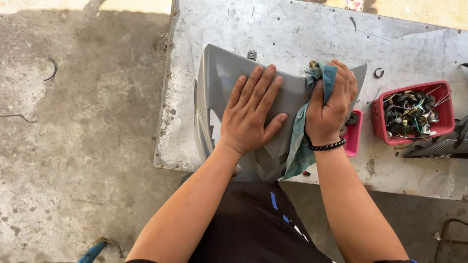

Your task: The person wipes a small metal gear with a cloth, then places it into a pink container. They then pick up a large gray plastic motorcycle fairing and wipe its surface with the same cloth.

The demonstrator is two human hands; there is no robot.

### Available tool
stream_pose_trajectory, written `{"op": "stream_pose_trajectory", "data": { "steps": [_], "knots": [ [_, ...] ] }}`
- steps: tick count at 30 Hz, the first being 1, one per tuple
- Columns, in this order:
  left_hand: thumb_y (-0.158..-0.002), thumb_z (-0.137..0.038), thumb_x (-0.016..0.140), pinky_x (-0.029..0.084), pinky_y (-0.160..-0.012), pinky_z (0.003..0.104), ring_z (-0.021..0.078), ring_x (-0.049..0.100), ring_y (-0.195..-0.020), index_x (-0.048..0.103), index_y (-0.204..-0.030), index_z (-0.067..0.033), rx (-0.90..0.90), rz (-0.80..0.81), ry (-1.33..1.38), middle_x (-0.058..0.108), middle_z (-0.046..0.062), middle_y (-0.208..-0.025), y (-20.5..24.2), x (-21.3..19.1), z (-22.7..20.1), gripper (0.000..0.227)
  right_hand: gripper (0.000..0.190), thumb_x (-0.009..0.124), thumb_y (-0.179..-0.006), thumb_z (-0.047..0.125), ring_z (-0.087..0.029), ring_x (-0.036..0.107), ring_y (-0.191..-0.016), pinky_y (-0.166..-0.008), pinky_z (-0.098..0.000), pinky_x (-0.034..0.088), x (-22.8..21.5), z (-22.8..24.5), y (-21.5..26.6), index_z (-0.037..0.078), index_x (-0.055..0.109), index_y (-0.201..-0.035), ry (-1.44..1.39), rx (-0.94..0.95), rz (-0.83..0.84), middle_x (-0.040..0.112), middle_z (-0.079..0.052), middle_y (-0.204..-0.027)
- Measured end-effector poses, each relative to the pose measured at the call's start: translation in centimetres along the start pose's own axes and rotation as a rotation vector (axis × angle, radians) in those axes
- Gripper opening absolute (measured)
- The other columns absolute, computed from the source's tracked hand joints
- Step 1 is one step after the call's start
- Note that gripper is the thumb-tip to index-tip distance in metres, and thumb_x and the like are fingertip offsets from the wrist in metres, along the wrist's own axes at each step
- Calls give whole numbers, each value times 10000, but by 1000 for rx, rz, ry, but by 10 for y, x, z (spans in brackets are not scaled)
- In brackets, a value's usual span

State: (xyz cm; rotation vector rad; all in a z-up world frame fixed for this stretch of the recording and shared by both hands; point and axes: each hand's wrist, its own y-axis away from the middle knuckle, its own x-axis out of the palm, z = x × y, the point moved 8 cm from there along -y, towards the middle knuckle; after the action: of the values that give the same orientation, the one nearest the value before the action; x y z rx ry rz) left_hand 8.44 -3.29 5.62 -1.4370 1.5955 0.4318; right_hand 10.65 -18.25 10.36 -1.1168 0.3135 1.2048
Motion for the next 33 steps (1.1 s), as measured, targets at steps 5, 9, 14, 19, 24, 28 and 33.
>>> {"op": "stream_pose_trajectory", "data": {
  "steps": [5, 9, 14, 19, 24, 28, 33],
  "knots": [
    [-1052, -492, 608, 168, -1339, 419, 215, 236, -1582, 382, -1588, -122, 9, -5, -31, 309, 47, -1671, -6, -6, 4, 690, 216, 571, -1062, -6, -325, 433, -1432, -1255, -496, 242, 11, 2, -2, 2, 643, -1265, -2, -17, 25, 630, -101, -1381],
    [-1044, -476, 636, 171, -1337, 430, 226, 256, -1578, 402, -1580, -109, -12, -17, -3, 338, 65, -1662, -14, -8, 12, 690, 286, 658, -1048, 53, -287, 403, -1491, -1285, -474, 219, 20, 16, -7, 36, 677, -1333, -84, -110, 111, 614, -95, -1462],
    [-1046, -484, 639, 188, -1342, 429, 221, 260, -1577, 412, -1575, -121, -36, -45, -14, 337, 50, -1660, -24, -7, 20, 681, 262, 634, -1059, 51, -303, 461, -1461, -1284, -484, 248, 29, 11, -19, 44, 640, -1321, -96, -92, 120, 611, -89, -1446],
    [-1042, -500, 614, 178, -1348, 421, 223, 259, -1588, 368, -1590, -133, -48, -44, -60, 325, 54, -1674, -31, -9, 26, 704, 276, 611, -1042, 7, -338, 511, -1411, -1253, -492, 275, 32, 19, -32, 7, 631, -1318, -107, -128, 103, 625, -114, -1409],
    [-1034, -505, 629, 186, -1347, 421, 216, 265, -1580, 401, -1574, -135, -71, -37, -38, 349, 45, -1662, -26, -3, 24, 693, 290, 609, -1017, 4, -363, 517, -1385, -1241, -504, 265, 31, 16, -27, -8, 611, -1307, -88, -103, 137, 637, -151, -1378],
    [-1031, -487, 634, 193, -1347, 428, 227, 267, -1583, 399, -1576, -119, -36, -31, -22, 338, 57, -1664, -37, -2, 21, 699, 261, 597, -1045, 32, -360, 509, -1396, -1248, -509, 261, 28, 11, -31, -7, 618, -1302, -74, -93, 99, 631, -141, -1384],
    [-1032, -470, 691, 213, -1340, 402, 202, 284, -1579, 426, -1578, -128, -15, -4, -6, 341, 29, -1660, -51, 5, 14, 697, 273, 591, -1040, 12, -366, 532, -1370, -1236, -498, 272, 25, -5, -33, -21, 611, -1311, -76, -60, 87, 635, -155, -1371]
  ]
}}
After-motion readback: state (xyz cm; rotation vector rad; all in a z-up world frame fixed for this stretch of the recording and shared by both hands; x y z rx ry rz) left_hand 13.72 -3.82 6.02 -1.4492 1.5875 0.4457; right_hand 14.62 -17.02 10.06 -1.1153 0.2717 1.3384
